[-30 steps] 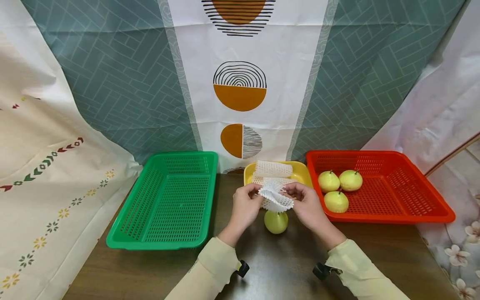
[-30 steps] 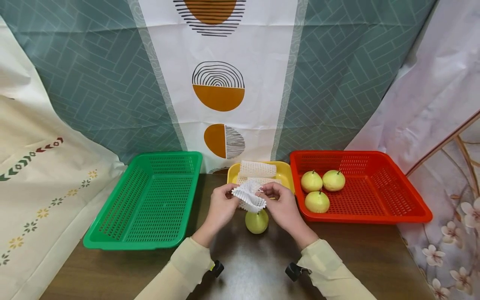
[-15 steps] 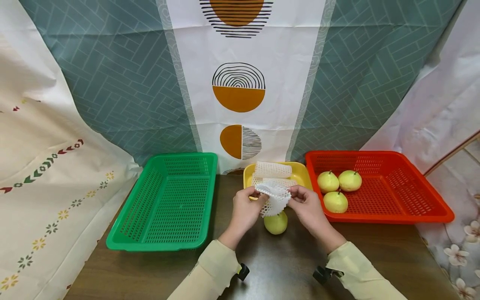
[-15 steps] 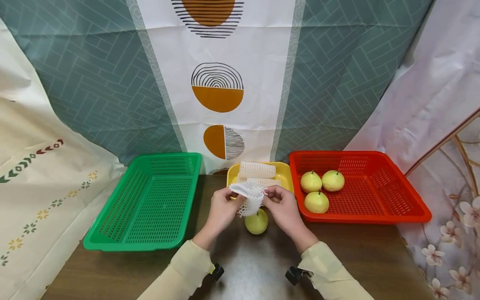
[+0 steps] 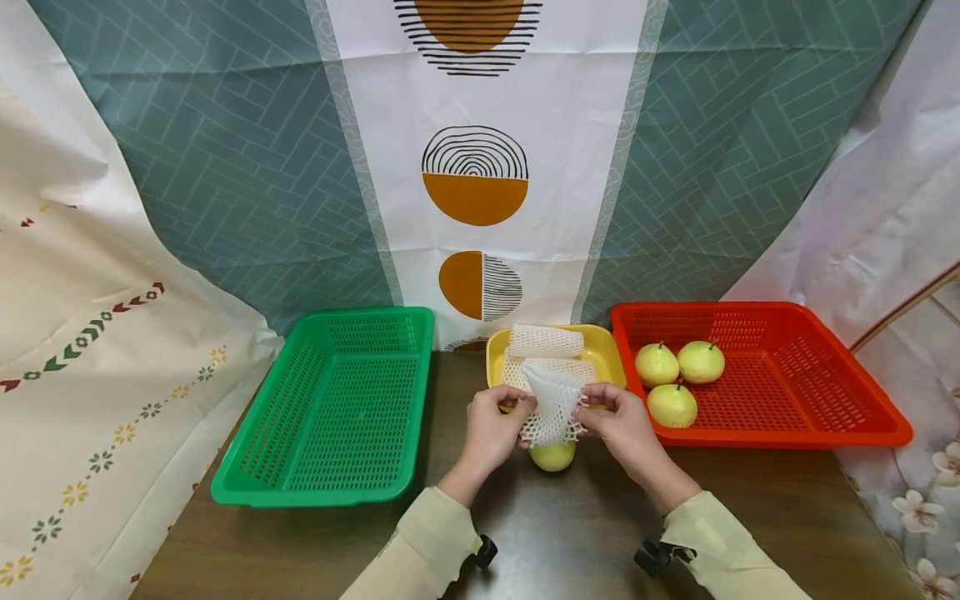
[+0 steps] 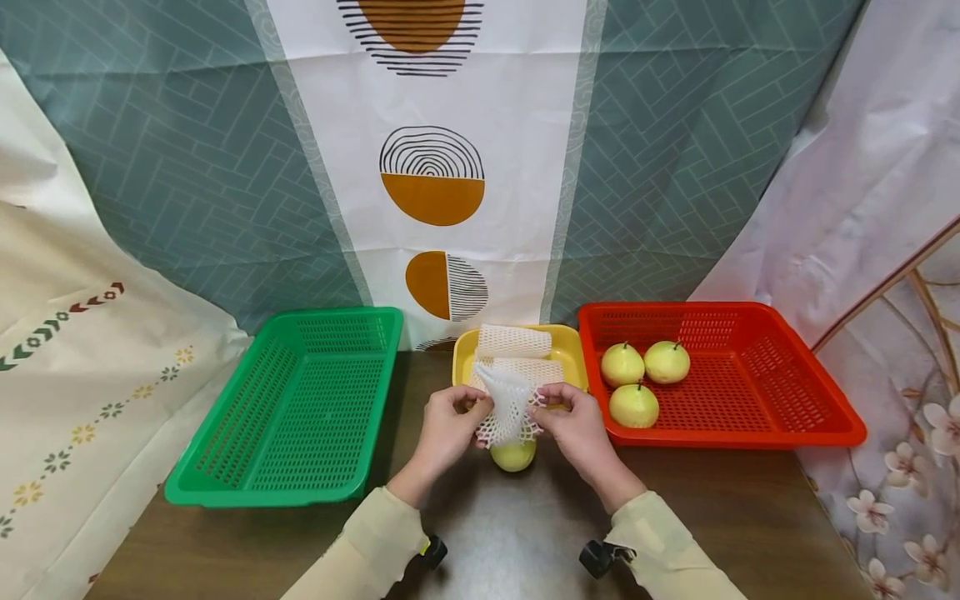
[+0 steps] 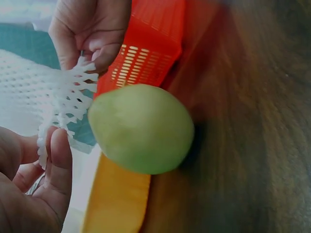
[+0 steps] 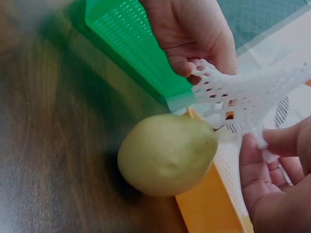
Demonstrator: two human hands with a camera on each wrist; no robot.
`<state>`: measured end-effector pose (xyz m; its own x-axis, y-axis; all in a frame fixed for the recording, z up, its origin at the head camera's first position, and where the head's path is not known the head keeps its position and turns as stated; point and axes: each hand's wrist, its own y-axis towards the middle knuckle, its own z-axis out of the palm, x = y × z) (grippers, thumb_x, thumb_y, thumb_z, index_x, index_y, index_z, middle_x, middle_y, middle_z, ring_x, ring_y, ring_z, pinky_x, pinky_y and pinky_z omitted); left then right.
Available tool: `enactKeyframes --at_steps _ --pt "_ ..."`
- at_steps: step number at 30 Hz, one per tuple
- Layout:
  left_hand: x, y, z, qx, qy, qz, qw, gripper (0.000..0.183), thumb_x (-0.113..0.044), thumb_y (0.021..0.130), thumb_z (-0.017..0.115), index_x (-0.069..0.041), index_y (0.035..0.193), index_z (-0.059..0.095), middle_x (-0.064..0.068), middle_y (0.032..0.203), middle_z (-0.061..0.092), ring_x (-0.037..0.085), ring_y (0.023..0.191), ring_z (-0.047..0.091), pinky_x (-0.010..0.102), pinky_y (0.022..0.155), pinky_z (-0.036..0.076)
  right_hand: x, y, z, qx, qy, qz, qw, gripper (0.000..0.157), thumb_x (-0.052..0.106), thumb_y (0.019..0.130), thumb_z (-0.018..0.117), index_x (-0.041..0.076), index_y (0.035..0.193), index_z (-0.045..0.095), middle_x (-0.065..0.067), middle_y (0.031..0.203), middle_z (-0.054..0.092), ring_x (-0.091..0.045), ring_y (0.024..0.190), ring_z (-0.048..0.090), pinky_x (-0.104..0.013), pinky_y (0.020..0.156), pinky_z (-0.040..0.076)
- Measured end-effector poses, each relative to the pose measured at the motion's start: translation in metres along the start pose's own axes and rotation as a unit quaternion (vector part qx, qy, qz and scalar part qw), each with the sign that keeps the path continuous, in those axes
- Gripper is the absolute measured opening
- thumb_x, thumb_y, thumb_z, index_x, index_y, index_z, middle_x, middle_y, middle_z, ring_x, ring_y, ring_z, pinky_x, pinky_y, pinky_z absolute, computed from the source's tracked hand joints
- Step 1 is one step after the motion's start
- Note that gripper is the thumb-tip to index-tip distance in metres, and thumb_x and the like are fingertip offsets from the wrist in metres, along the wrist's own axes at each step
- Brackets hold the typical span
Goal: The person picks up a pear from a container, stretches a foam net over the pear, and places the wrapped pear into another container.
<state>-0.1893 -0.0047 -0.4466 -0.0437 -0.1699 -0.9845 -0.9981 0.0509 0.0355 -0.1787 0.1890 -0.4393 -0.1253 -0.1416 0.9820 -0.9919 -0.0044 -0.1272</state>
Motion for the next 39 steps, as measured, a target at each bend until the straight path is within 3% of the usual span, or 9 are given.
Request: enactKeyframes --at_steps 4,11,19,25,32,36,39 --pt "0.013 0.003 0.001 0.020 0.019 -0.011 0.9996 0.015 -0.025 0.084 0.069 -0.010 0.084 0.068 0.006 0.071 0.062 0.016 0.040 0.058 0.050 0.050 0.053 -0.008 0.002 0.000 0.009 -0.018 0.021 1.000 0.035 0.005 0.083 0.065 -0.002 0.115 0.053 -0.013 0.099 0.058 -0.017 0.082 0.060 -0.030 0.070 0.057" --pt "0.027 0.005 0.004 0.022 0.049 -0.045 0.9975 0.018 -0.023 0.086 0.066 -0.005 0.085 0.065 0.005 0.068 0.059 0.019 0.041 0.059 0.046 0.049 0.054 -0.021 0.007 0.000 0.014 -0.091 0.026 0.995 0.037 0.009 0.082 0.068 0.002 0.116 0.053 -0.016 0.103 0.061 -0.020 0.077 0.063 -0.033 0.069 0.056" --pt "0.038 0.006 0.003 0.038 0.107 -0.054 0.9920 0.017 -0.023 0.089 0.063 -0.006 0.083 0.065 0.005 0.063 0.061 0.018 0.046 0.058 0.026 0.042 0.049 -0.024 0.004 0.001 0.018 -0.188 -0.005 0.982 0.040 0.012 0.084 0.065 0.004 0.122 0.053 -0.014 0.107 0.063 -0.018 0.079 0.062 -0.028 0.064 0.053" --pt "0.039 0.009 0.001 0.041 0.119 -0.059 0.9904 0.016 -0.025 0.088 0.063 -0.009 0.089 0.067 0.003 0.067 0.064 0.018 0.050 0.059 0.025 0.044 0.048 -0.023 0.004 -0.002 0.040 -0.220 -0.042 0.974 0.038 0.014 0.089 0.060 0.010 0.126 0.056 -0.009 0.120 0.063 -0.023 0.107 0.060 -0.040 0.089 0.051" --pt "0.027 0.008 -0.005 0.032 0.181 -0.014 0.9829 0.017 -0.016 0.083 0.068 -0.006 0.097 0.068 0.005 0.086 0.069 0.012 0.074 0.062 0.026 0.066 0.051 -0.017 0.003 -0.006 0.092 -0.202 -0.069 0.973 0.041 0.006 0.088 0.057 0.006 0.129 0.053 -0.011 0.124 0.061 -0.026 0.113 0.058 -0.046 0.096 0.046" --pt "0.016 0.004 -0.009 0.060 0.183 0.022 0.9810 0.029 -0.002 0.074 0.072 -0.003 0.102 0.068 0.012 0.099 0.069 0.022 0.088 0.065 0.032 0.077 0.053 -0.018 0.002 -0.010 0.151 -0.189 -0.086 0.967 0.061 0.000 0.078 0.067 0.010 0.134 0.046 -0.009 0.132 0.056 -0.028 0.119 0.055 -0.048 0.100 0.042" --pt "0.008 0.000 -0.012 0.088 0.176 0.036 0.9798 0.041 0.003 0.069 0.074 -0.004 0.109 0.067 0.012 0.106 0.069 0.028 0.097 0.064 0.038 0.084 0.052 -0.018 0.002 -0.011 0.188 -0.179 -0.099 0.961 0.080 0.008 0.069 0.080 0.017 0.138 0.040 -0.004 0.139 0.049 -0.028 0.127 0.048 -0.051 0.104 0.037"
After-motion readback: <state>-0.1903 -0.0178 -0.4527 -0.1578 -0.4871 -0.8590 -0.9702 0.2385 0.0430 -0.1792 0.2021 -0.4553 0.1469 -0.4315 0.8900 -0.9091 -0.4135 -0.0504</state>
